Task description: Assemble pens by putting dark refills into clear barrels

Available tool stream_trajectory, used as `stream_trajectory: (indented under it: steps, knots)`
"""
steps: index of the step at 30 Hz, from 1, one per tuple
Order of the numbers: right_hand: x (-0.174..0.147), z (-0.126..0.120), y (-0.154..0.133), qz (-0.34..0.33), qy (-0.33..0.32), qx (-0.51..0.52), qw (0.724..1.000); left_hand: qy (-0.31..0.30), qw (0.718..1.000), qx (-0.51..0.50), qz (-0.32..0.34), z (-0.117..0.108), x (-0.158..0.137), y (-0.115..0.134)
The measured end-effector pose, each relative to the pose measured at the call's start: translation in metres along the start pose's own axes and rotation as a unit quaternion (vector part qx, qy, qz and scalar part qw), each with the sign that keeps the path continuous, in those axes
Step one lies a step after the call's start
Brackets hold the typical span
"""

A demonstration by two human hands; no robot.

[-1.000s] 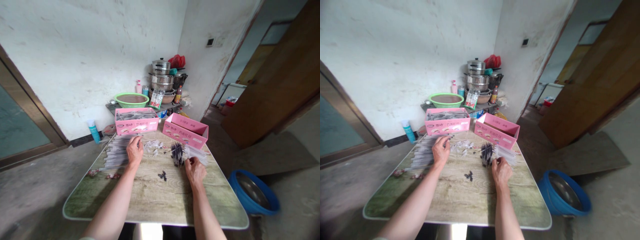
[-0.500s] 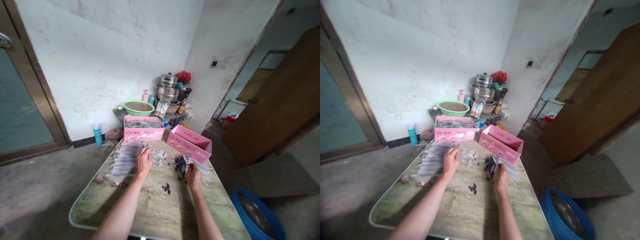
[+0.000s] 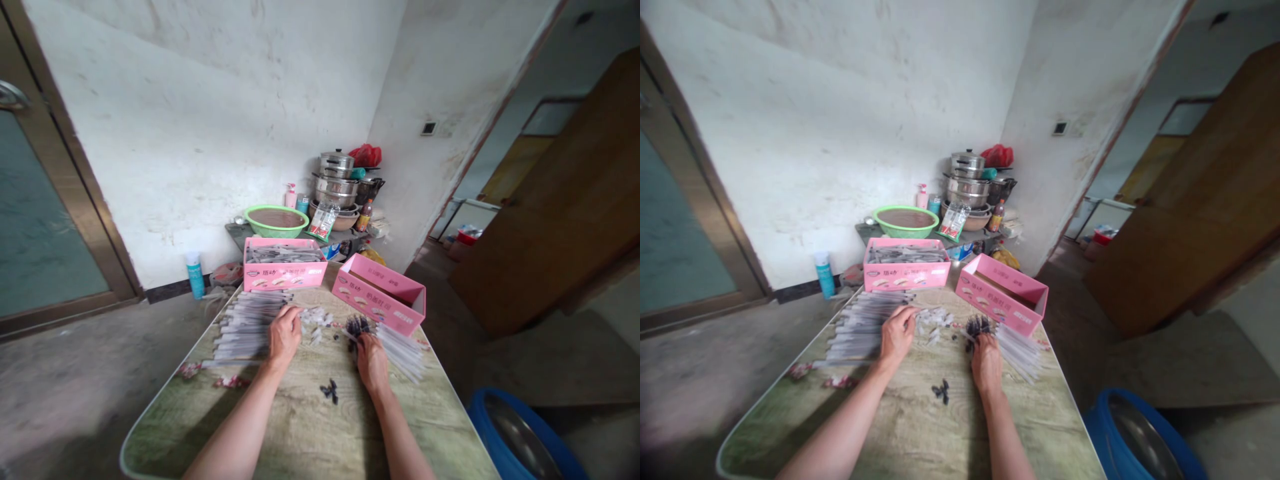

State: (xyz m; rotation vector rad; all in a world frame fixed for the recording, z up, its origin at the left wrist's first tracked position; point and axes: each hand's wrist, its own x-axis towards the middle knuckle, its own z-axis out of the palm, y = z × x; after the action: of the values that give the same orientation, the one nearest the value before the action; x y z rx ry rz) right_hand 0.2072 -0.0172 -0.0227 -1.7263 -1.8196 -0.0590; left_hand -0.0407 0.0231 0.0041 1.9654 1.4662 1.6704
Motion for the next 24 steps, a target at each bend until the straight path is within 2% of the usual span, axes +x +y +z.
stream_trajectory:
  steps: [10,16,20,24]
  knots:
    - [-0.003,0.011,0.007,-0.014,0.034,0.079,0.996,-0.013,1.000,0.008,-0.002,0.000,0.000,0.004]
    - [-0.004,0.006,0.000,-0.045,0.020,0.119,0.992,-0.029,1.000,-0.005,0.003,0.000,0.000,0.007]
    - [-0.005,0.004,-0.004,-0.061,0.011,0.148,0.987,-0.077,0.997,-0.013,-0.007,-0.001,0.002,0.012]
    - [-0.005,-0.002,-0.002,-0.030,0.061,0.203,0.977,-0.152,0.988,-0.010,-0.016,-0.001,0.005,0.019]
